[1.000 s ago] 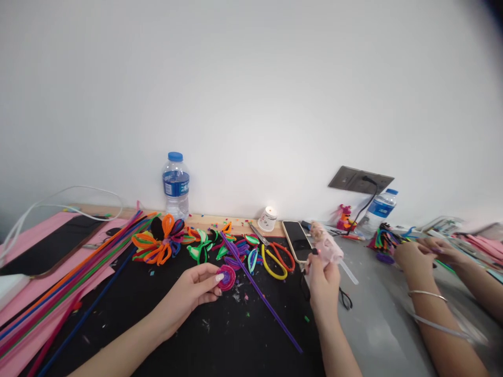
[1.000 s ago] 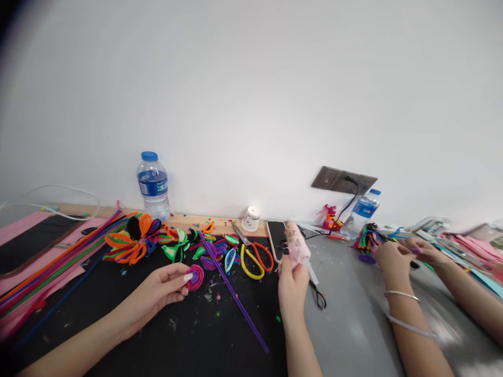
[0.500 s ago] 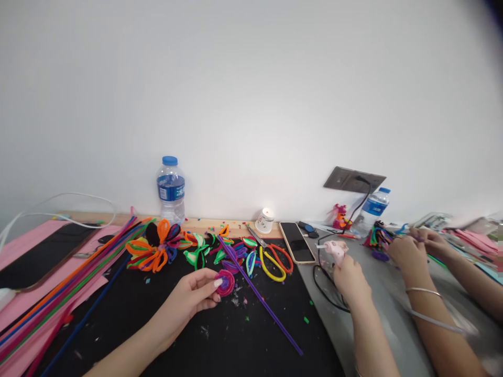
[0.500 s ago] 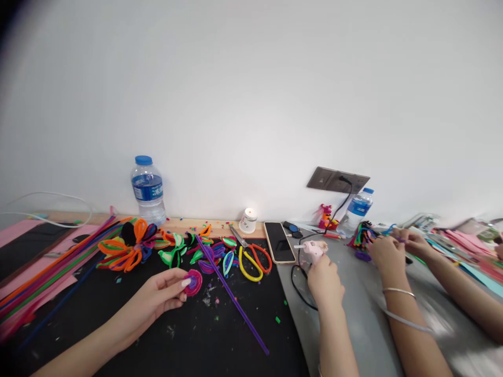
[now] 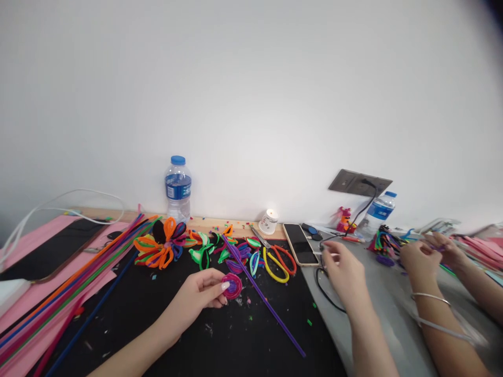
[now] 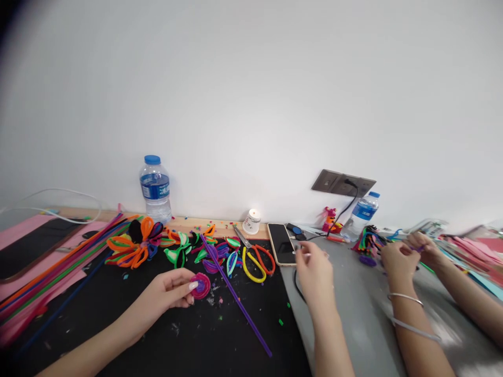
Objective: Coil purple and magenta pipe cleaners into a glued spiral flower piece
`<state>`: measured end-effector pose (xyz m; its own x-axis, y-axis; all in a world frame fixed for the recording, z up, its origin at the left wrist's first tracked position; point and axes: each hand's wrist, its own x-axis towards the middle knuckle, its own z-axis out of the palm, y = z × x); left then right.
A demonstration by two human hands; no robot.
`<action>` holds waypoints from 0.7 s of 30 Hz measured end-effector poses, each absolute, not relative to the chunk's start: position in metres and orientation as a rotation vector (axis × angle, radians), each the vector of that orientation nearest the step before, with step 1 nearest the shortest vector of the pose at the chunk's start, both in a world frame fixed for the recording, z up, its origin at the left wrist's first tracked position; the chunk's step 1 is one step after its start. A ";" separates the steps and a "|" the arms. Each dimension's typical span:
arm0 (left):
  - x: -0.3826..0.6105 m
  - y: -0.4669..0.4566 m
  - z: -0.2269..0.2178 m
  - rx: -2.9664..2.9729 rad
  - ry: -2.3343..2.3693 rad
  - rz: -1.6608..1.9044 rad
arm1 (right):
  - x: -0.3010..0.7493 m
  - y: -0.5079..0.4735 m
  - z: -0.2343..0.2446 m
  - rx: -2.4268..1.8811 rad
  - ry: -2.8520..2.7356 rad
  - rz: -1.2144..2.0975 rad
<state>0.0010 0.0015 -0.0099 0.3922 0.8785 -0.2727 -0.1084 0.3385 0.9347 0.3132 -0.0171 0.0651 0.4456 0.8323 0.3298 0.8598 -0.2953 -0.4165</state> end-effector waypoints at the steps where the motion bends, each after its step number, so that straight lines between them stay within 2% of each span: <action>1: 0.001 0.001 -0.010 1.022 0.938 0.787 | 0.295 -0.014 0.066 -2.042 -1.512 0.075; 4: 0.000 0.001 -0.010 1.050 0.933 0.797 | 0.240 -0.002 0.059 -1.780 -1.845 0.404; 7: 0.000 0.001 -0.011 1.078 0.952 0.816 | 0.199 0.011 0.043 -1.711 -2.058 0.422; 9: 0.000 0.002 -0.012 1.094 0.965 0.833 | 0.184 0.017 0.034 -1.849 -2.135 0.379; 12: -0.001 0.004 -0.013 1.100 0.975 0.867 | 0.178 0.020 0.025 -1.973 -2.187 0.317; 15: -0.002 0.005 -0.013 1.111 0.993 0.910 | 0.186 0.019 0.024 -1.868 -2.125 0.393; 21: -0.004 0.006 -0.010 1.154 1.007 0.985 | 0.215 0.017 0.035 -1.400 -1.747 1.094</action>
